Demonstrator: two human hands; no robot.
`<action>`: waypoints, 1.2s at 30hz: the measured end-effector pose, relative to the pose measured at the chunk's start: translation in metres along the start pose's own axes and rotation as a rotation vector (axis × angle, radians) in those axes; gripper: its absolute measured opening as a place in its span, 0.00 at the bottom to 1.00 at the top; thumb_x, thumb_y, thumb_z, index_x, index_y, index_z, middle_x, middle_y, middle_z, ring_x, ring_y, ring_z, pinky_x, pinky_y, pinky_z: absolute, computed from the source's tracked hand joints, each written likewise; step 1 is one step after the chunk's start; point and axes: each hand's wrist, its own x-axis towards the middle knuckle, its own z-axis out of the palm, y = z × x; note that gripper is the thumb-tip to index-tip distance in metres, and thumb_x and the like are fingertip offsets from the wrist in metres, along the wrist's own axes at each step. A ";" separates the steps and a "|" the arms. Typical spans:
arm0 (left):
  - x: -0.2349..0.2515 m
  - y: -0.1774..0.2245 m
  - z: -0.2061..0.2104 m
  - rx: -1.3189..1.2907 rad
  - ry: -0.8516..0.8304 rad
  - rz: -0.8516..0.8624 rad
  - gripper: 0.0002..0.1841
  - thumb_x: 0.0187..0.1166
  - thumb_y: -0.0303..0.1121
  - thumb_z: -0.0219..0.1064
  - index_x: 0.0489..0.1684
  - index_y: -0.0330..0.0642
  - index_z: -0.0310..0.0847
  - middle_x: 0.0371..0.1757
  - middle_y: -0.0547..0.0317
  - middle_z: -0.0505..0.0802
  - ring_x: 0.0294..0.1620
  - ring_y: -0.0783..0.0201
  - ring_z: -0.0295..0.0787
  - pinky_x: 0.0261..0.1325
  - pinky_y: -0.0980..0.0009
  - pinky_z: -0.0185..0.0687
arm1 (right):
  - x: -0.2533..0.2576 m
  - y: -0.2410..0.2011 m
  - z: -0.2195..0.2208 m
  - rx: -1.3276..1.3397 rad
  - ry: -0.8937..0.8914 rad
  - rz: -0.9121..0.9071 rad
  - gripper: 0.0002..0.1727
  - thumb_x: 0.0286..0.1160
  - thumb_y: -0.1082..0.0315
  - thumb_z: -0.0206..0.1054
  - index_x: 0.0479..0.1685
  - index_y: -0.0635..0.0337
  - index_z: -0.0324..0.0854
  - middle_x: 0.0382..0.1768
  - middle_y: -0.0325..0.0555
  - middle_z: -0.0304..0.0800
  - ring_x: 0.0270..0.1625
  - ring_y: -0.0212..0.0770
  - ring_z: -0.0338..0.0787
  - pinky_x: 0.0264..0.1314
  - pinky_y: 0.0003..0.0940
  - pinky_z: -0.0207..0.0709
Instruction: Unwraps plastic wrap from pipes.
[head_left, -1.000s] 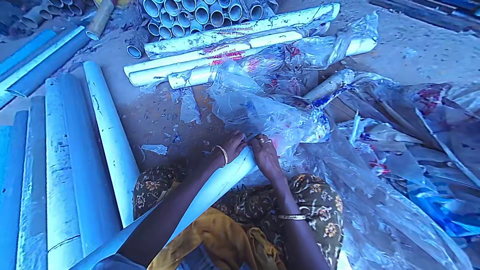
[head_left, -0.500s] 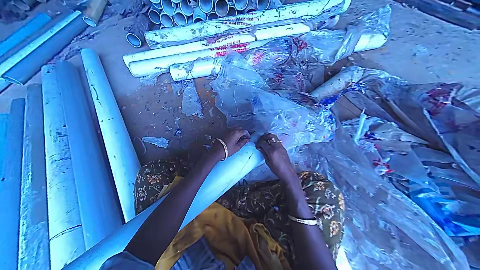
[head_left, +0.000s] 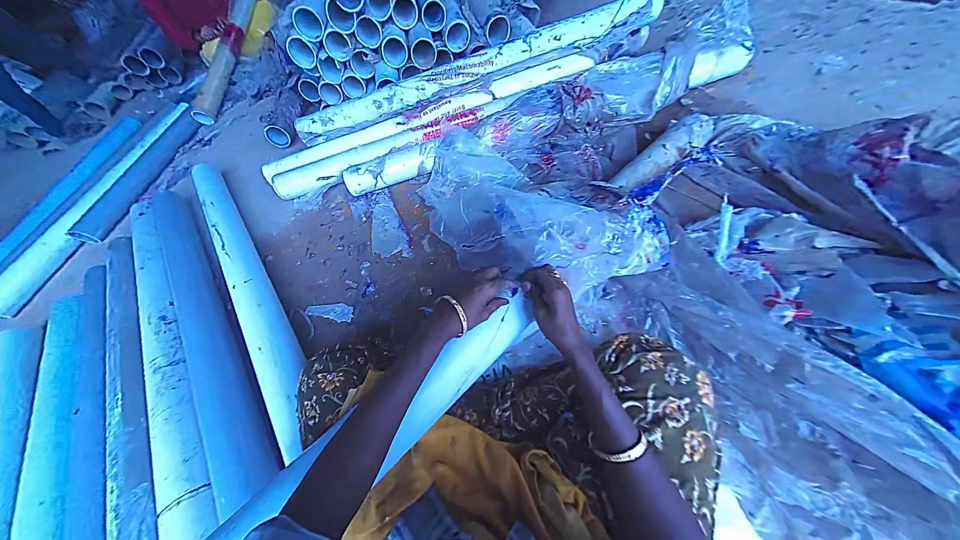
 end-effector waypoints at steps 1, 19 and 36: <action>0.003 0.000 0.001 0.023 0.024 0.029 0.13 0.82 0.26 0.66 0.57 0.27 0.90 0.63 0.30 0.89 0.68 0.37 0.84 0.76 0.50 0.73 | 0.002 0.000 -0.002 0.054 0.029 0.045 0.11 0.80 0.79 0.56 0.45 0.78 0.83 0.38 0.62 0.86 0.43 0.50 0.87 0.52 0.45 0.79; 0.055 -0.022 0.021 -0.628 0.676 -0.514 0.10 0.94 0.24 0.47 0.55 0.24 0.70 0.21 0.58 0.83 0.17 0.70 0.85 0.29 0.74 0.88 | 0.008 0.008 0.004 0.394 0.177 0.212 0.08 0.85 0.74 0.59 0.49 0.70 0.82 0.29 0.51 0.85 0.29 0.42 0.85 0.38 0.43 0.79; 0.027 0.029 -0.012 0.493 -0.177 0.068 0.10 0.82 0.21 0.63 0.44 0.21 0.90 0.55 0.33 0.94 0.55 0.39 0.94 0.62 0.50 0.86 | 0.007 0.008 0.001 0.442 0.192 0.237 0.07 0.85 0.73 0.60 0.48 0.67 0.82 0.24 0.45 0.82 0.25 0.37 0.81 0.34 0.39 0.76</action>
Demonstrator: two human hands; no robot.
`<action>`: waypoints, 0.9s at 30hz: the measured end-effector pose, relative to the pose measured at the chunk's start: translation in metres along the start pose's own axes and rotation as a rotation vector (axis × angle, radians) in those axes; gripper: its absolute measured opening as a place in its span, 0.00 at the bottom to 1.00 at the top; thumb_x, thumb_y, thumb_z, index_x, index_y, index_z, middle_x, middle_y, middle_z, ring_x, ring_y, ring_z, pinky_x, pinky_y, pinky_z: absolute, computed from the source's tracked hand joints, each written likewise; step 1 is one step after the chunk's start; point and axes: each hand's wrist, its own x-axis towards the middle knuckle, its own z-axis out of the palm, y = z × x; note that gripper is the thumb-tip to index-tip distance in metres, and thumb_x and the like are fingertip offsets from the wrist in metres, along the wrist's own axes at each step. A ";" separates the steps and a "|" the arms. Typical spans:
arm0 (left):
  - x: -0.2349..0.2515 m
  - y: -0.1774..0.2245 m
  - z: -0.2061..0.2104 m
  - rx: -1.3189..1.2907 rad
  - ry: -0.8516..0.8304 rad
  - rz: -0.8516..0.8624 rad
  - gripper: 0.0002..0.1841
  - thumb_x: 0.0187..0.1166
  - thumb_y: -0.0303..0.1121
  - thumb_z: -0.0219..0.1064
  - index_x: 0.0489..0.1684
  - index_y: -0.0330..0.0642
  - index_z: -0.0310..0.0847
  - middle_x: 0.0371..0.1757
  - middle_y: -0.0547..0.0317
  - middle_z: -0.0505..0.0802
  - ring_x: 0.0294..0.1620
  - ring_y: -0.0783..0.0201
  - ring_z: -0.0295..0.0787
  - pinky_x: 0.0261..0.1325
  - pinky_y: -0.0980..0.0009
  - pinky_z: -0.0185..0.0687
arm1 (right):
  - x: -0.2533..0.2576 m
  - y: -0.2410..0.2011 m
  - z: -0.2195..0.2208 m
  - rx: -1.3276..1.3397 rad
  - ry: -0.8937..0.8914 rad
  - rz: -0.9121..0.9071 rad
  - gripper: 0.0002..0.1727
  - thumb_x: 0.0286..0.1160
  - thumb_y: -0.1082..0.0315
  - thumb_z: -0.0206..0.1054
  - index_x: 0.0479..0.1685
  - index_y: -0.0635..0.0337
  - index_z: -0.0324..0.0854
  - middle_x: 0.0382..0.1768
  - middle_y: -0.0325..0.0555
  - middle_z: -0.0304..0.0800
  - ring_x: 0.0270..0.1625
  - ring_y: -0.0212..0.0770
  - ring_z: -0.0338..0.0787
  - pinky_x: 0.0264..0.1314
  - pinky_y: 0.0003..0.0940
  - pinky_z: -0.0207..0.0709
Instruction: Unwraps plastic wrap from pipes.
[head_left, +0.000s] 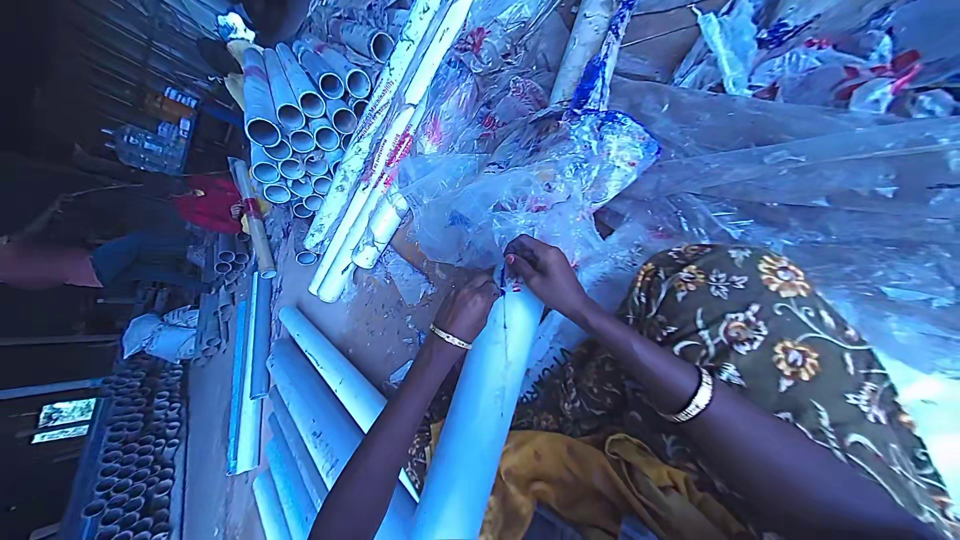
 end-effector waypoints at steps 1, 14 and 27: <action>0.003 -0.002 -0.003 0.015 -0.038 0.019 0.11 0.82 0.22 0.63 0.45 0.21 0.89 0.55 0.33 0.93 0.55 0.39 0.94 0.62 0.50 0.86 | 0.000 0.000 -0.001 0.002 0.000 -0.003 0.07 0.85 0.73 0.60 0.48 0.67 0.82 0.25 0.45 0.82 0.25 0.37 0.81 0.34 0.38 0.77; -0.049 0.008 0.021 0.003 0.316 -0.081 0.08 0.75 0.23 0.70 0.44 0.32 0.96 0.44 0.41 0.96 0.47 0.43 0.95 0.53 0.53 0.89 | 0.006 0.011 0.004 -0.009 0.017 -0.068 0.10 0.83 0.69 0.58 0.49 0.65 0.83 0.28 0.44 0.85 0.29 0.37 0.84 0.39 0.41 0.78; -0.040 -0.021 0.050 -0.795 0.569 -0.503 0.34 0.73 0.22 0.71 0.83 0.26 0.65 0.83 0.33 0.74 0.81 0.51 0.75 0.78 0.61 0.75 | -0.016 -0.009 0.000 -0.019 0.083 -0.244 0.11 0.81 0.71 0.58 0.46 0.70 0.84 0.30 0.50 0.86 0.29 0.36 0.82 0.34 0.31 0.75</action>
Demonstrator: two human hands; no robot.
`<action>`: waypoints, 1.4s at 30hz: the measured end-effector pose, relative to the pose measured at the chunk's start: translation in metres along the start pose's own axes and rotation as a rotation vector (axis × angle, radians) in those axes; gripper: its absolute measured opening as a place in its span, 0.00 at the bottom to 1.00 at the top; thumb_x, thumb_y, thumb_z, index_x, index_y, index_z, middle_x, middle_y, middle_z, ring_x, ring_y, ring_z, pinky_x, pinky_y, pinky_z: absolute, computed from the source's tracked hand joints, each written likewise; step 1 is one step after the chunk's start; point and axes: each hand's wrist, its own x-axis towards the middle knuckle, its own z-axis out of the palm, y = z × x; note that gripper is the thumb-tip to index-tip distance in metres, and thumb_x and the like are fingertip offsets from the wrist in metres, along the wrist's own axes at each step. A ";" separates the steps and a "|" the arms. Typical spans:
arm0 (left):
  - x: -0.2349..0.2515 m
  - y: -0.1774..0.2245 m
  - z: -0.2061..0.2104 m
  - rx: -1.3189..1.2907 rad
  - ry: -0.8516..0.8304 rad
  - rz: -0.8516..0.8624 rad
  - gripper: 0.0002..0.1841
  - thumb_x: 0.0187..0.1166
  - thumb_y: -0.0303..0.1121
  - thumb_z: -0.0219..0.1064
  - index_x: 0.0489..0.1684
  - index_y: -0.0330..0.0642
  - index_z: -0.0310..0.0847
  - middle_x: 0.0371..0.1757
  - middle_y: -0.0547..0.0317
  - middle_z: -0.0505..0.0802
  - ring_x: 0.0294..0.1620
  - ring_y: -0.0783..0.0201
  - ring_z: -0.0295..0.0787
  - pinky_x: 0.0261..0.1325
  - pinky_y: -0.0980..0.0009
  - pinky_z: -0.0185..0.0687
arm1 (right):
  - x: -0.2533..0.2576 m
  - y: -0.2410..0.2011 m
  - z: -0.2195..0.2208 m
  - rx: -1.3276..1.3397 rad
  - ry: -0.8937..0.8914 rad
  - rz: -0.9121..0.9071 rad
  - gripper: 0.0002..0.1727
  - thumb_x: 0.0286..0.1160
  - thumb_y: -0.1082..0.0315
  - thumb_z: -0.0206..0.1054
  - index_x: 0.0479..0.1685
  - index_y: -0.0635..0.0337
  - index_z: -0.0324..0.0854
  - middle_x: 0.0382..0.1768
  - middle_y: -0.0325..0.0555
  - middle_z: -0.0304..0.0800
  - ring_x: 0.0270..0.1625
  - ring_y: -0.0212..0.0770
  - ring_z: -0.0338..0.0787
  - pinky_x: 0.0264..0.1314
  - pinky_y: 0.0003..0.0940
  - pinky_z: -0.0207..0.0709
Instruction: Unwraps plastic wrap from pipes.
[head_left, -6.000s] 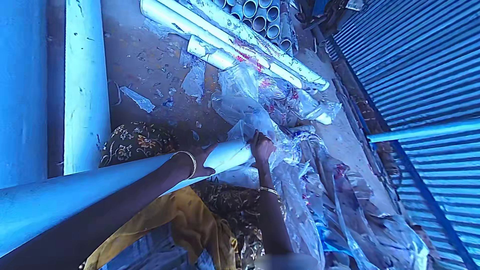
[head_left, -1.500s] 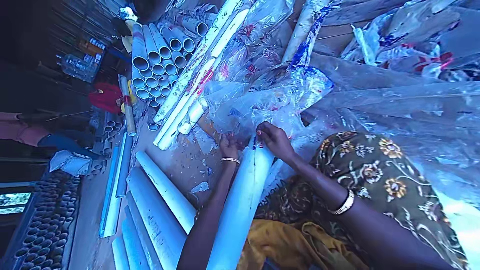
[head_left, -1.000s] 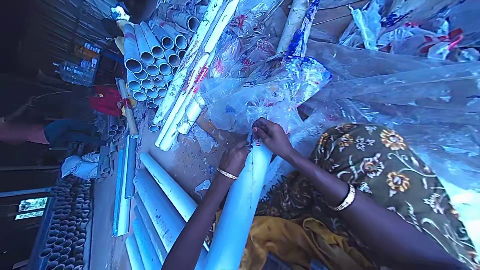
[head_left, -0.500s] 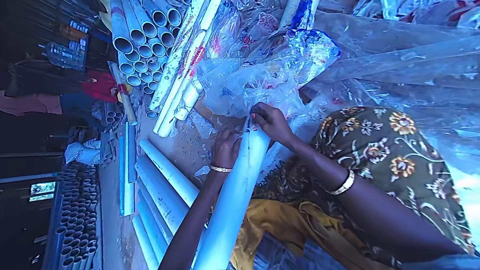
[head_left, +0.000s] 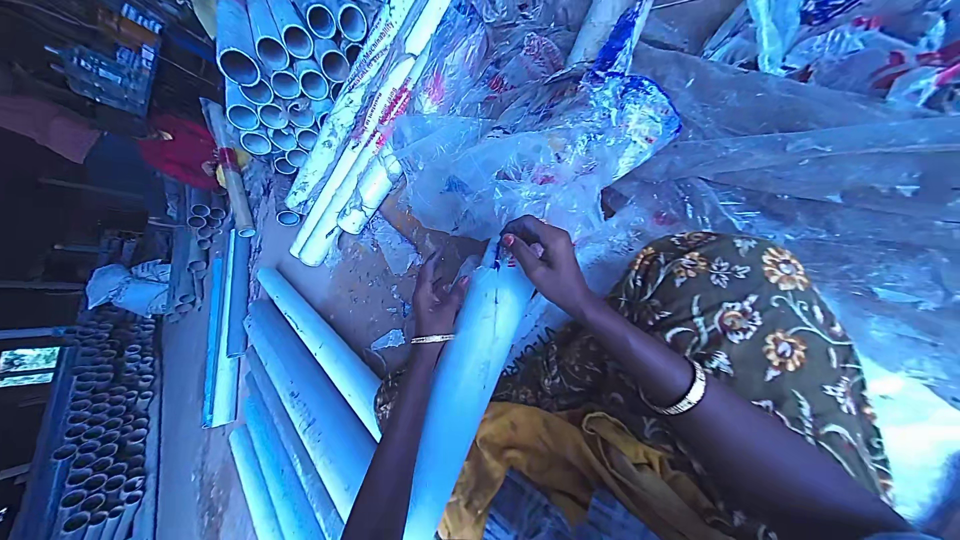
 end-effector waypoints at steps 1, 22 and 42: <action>-0.005 -0.002 -0.003 -0.063 0.035 -0.014 0.31 0.75 0.20 0.68 0.81 0.24 0.67 0.80 0.33 0.77 0.77 0.55 0.79 0.75 0.66 0.77 | -0.001 -0.004 -0.001 0.002 0.008 -0.043 0.11 0.80 0.72 0.59 0.45 0.71 0.84 0.31 0.50 0.87 0.29 0.34 0.82 0.35 0.28 0.75; -0.146 0.069 -0.036 0.490 -0.849 -0.289 0.51 0.83 0.49 0.69 0.97 0.40 0.35 0.92 0.19 0.47 0.92 0.25 0.47 0.88 0.40 0.51 | -0.004 -0.059 -0.010 -0.673 -0.660 0.226 0.38 0.78 0.50 0.69 0.80 0.70 0.72 0.74 0.72 0.79 0.80 0.71 0.73 0.83 0.68 0.57; -0.096 0.031 -0.020 0.323 -0.859 -0.179 0.66 0.70 0.54 0.79 0.98 0.47 0.21 0.88 0.23 0.59 0.77 0.26 0.72 0.69 0.38 0.76 | -0.019 -0.057 -0.028 -1.278 -0.464 -0.555 0.12 0.75 0.69 0.67 0.29 0.69 0.89 0.30 0.59 0.92 0.39 0.62 0.92 0.68 0.72 0.66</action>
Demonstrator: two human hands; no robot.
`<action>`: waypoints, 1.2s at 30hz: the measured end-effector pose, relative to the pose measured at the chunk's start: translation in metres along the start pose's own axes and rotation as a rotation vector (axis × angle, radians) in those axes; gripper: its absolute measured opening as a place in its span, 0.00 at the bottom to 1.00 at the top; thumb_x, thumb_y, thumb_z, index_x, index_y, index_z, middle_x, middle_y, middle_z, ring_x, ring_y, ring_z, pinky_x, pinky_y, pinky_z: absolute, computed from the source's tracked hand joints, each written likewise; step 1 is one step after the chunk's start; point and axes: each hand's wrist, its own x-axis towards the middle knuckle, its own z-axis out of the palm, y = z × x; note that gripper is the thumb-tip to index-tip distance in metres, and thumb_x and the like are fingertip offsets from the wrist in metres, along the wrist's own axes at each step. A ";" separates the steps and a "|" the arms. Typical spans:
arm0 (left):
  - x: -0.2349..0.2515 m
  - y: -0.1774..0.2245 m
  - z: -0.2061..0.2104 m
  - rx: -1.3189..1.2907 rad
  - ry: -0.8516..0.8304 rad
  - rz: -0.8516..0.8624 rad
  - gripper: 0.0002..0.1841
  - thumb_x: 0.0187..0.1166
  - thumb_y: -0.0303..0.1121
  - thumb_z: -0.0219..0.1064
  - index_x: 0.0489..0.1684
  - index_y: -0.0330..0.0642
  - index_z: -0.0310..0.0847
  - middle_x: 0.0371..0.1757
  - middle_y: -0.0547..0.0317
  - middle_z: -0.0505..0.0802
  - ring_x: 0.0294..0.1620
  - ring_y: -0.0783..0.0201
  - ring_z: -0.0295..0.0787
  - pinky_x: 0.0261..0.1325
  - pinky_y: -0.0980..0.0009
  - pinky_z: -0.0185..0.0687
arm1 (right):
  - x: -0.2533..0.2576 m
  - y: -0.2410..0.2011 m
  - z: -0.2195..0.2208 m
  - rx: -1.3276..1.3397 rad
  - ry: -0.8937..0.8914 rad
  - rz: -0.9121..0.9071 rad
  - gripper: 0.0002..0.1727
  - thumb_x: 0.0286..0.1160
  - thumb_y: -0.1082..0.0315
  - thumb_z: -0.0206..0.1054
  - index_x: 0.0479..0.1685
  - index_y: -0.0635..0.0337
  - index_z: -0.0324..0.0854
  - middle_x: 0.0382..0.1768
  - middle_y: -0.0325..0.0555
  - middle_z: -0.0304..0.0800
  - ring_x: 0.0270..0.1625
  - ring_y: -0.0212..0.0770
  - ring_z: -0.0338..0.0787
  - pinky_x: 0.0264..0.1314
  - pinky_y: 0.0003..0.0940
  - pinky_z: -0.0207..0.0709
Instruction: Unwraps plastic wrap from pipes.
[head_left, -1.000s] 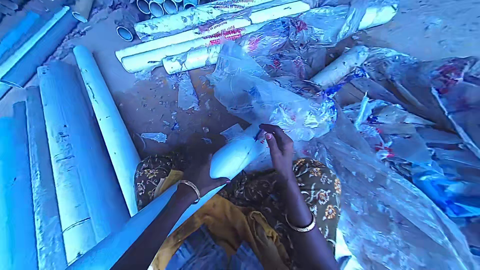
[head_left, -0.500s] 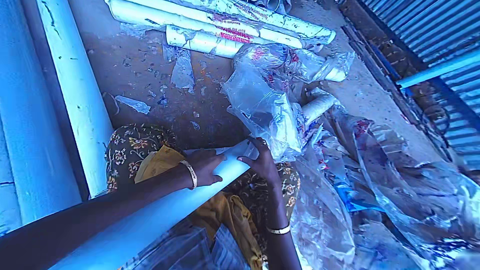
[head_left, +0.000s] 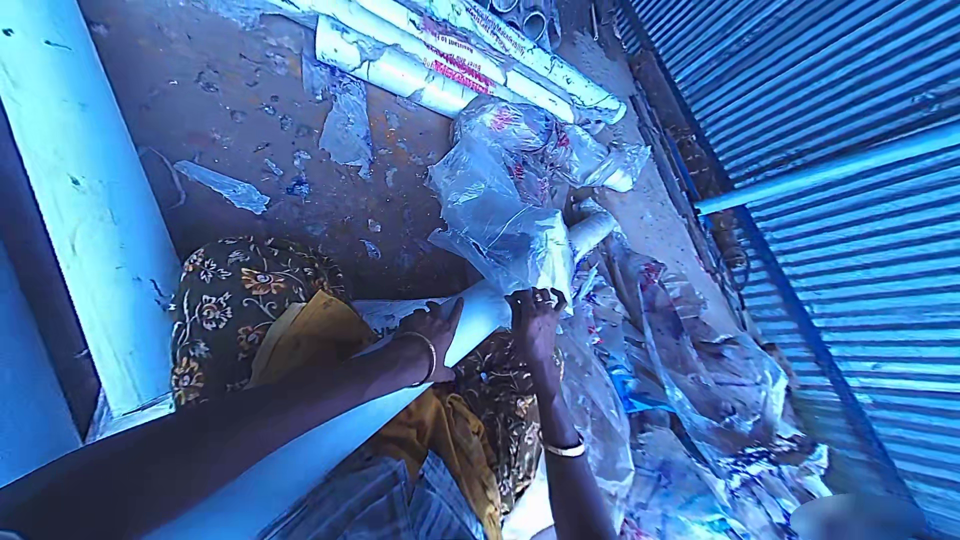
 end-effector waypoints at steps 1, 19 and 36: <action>0.000 -0.003 -0.002 -0.005 0.001 0.008 0.65 0.71 0.55 0.78 0.98 0.47 0.21 0.87 0.25 0.62 0.77 0.28 0.73 0.70 0.39 0.74 | 0.001 0.008 0.000 -0.019 0.010 0.007 0.12 0.76 0.69 0.67 0.29 0.70 0.89 0.30 0.60 0.92 0.40 0.63 0.92 0.68 0.73 0.65; 0.053 -0.020 -0.014 -0.187 0.286 0.441 0.27 0.93 0.35 0.55 0.85 0.26 0.64 0.85 0.31 0.72 0.89 0.41 0.64 0.91 0.53 0.52 | -0.005 0.085 -0.059 0.470 0.281 0.631 0.15 0.83 0.75 0.59 0.50 0.86 0.81 0.41 0.64 0.89 0.42 0.33 0.86 0.51 0.26 0.79; 0.104 0.013 -0.039 -0.152 0.377 0.367 0.16 0.85 0.33 0.65 0.53 0.25 0.89 0.60 0.33 0.90 0.66 0.43 0.85 0.75 0.49 0.72 | 0.027 -0.009 0.005 1.180 0.290 0.646 0.09 0.82 0.79 0.56 0.41 0.75 0.81 0.29 0.40 0.88 0.33 0.21 0.87 0.45 0.19 0.83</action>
